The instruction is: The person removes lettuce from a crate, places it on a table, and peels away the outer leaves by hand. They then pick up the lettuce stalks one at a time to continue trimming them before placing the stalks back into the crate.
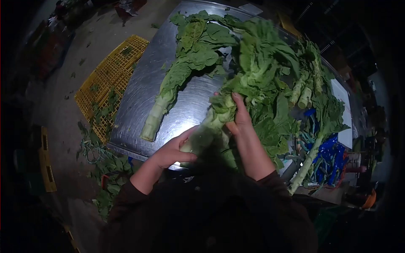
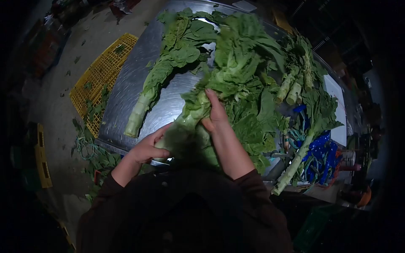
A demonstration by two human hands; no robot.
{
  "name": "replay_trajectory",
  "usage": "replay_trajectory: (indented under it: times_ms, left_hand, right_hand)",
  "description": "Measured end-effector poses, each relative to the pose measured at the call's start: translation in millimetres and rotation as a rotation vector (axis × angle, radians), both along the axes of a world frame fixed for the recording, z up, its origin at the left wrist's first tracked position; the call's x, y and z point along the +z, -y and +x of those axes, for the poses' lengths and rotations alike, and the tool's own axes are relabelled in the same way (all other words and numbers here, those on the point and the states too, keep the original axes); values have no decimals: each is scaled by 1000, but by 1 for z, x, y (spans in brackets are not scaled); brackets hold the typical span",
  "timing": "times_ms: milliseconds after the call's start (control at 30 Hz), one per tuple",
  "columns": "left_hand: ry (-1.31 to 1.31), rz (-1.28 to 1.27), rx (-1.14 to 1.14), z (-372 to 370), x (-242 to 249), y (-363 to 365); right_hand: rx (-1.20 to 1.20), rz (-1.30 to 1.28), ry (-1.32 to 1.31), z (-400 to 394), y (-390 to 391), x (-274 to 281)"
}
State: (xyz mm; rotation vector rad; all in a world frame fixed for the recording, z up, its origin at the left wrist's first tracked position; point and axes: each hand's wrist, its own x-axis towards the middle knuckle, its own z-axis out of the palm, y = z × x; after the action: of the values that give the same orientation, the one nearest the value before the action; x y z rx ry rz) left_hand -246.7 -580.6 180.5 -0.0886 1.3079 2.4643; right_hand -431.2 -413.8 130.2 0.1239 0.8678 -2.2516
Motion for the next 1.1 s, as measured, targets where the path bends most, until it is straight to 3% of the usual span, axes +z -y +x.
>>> replay_trajectory:
  times_ms: [67, 100, 167, 233, 333, 400, 467, 533, 567, 633, 733, 833, 1033, 1100]
  left_hand:
    - [-152, -504, -14, -3, 1, -7]
    - [-159, -503, -13, -6, 3, -8]
    - [-206, -811, -133, -7, 9, -10]
    - [-327, -957, 43, -12, -26, 10]
    - [-161, -2038, 388, -16, -19, 36]
    - [88, -2046, 356, -11, -39, 62]
    - [135, -2082, 396, -10, -58, 77]
    - [236, -1759, 275, -11, -57, 85]
    - [249, -1761, 280, -8, -57, 93]
    - [99, -714, 353, -2, -55, 110]
    - [254, 46, 344, 25, -58, 97]
    - [158, 503, 297, 52, -87, 86]
    - [135, 423, 228, 78, -75, 89]
    - [182, 280, 228, 82, -57, 83]
  right_hand:
    - [-16, -59, 40, 8, -5, 16]
    - [-10, -84, 1, 4, -10, 8]
    - [-5, -125, -27, 1, -16, 4]
    - [-24, -25, -3, 4, -21, 2]
    - [-92, 155, 9, 8, -21, -2]
    - [-129, 269, 13, 13, -16, 0]
    - [-122, 292, -22, 15, -15, -9]
    - [-97, 315, -45, 19, -13, -21]
    - [-127, 342, -82, 19, -13, -25]
    - [-149, 358, -120, 19, -6, -22]
    - [-159, 406, -117, 21, 3, -7]
    - [-92, 492, -263, 16, 14, -10]
    - [-26, 635, -541, -7, 46, -41]
    - [133, 1349, -1065, -26, 47, -43]
